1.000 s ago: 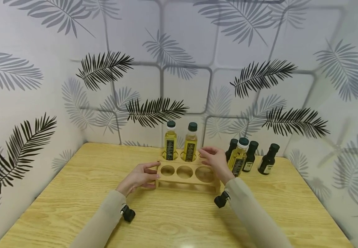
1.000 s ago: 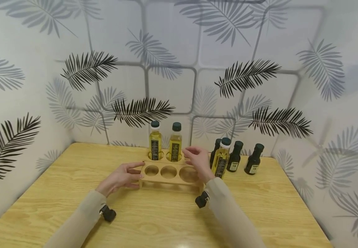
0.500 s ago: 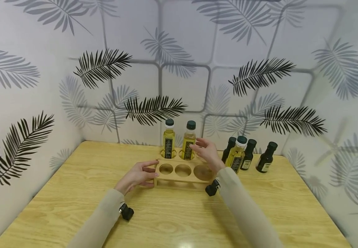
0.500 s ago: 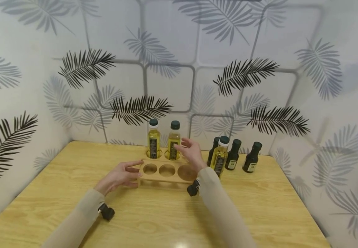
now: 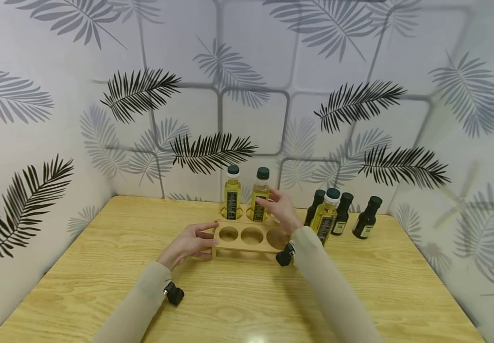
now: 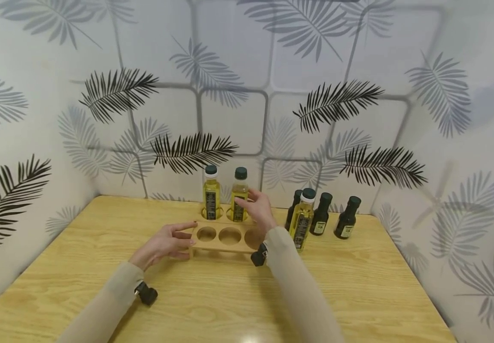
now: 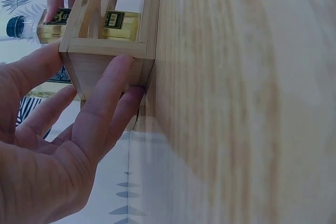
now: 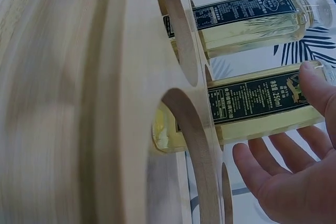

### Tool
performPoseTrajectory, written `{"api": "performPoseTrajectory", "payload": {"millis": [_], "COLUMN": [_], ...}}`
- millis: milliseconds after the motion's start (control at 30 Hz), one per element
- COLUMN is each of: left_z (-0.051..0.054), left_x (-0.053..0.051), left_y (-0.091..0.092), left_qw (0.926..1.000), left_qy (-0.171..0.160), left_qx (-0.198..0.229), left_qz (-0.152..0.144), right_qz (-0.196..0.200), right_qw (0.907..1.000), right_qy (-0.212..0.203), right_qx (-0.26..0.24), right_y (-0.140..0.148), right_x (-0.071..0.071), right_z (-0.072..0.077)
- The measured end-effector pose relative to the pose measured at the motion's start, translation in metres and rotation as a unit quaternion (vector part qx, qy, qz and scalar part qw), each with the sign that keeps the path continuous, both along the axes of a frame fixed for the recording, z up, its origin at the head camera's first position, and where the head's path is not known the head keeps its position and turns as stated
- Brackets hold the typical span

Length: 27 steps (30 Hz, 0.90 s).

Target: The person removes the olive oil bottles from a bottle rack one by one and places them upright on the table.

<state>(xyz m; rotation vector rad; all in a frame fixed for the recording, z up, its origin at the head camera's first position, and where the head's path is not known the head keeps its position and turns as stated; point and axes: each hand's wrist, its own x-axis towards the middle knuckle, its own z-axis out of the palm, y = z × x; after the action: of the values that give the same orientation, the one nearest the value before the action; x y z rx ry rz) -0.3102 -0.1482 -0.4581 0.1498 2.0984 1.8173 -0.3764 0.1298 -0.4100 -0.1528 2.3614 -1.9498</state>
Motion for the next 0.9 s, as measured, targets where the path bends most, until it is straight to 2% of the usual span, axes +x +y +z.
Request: {"api": "performPoseTrajectory", "payload": {"millis": [367,533,900], "left_z": [0.001,0.000,0.002], "left_x": [0.002,0.002,0.002], "left_y": [0.000,0.000,0.001], "left_qw": [1.0000,1.0000,1.0000], "left_qy": [0.001,0.000,0.000], "left_qx": [-0.003,-0.006,0.000], "left_qz": [0.003,0.002,0.006], "right_qz": [-0.011,-0.014,-0.019], "right_qw": [0.9999,0.9997,0.9981], "right_qy": [0.005,0.004,0.003], "right_qx": [-0.001,-0.021,-0.059], "right_y": [-0.004,-0.003,-0.004], "right_x": [-0.003,-0.002,0.002], "right_z": [-0.008,-0.011,-0.004]}}
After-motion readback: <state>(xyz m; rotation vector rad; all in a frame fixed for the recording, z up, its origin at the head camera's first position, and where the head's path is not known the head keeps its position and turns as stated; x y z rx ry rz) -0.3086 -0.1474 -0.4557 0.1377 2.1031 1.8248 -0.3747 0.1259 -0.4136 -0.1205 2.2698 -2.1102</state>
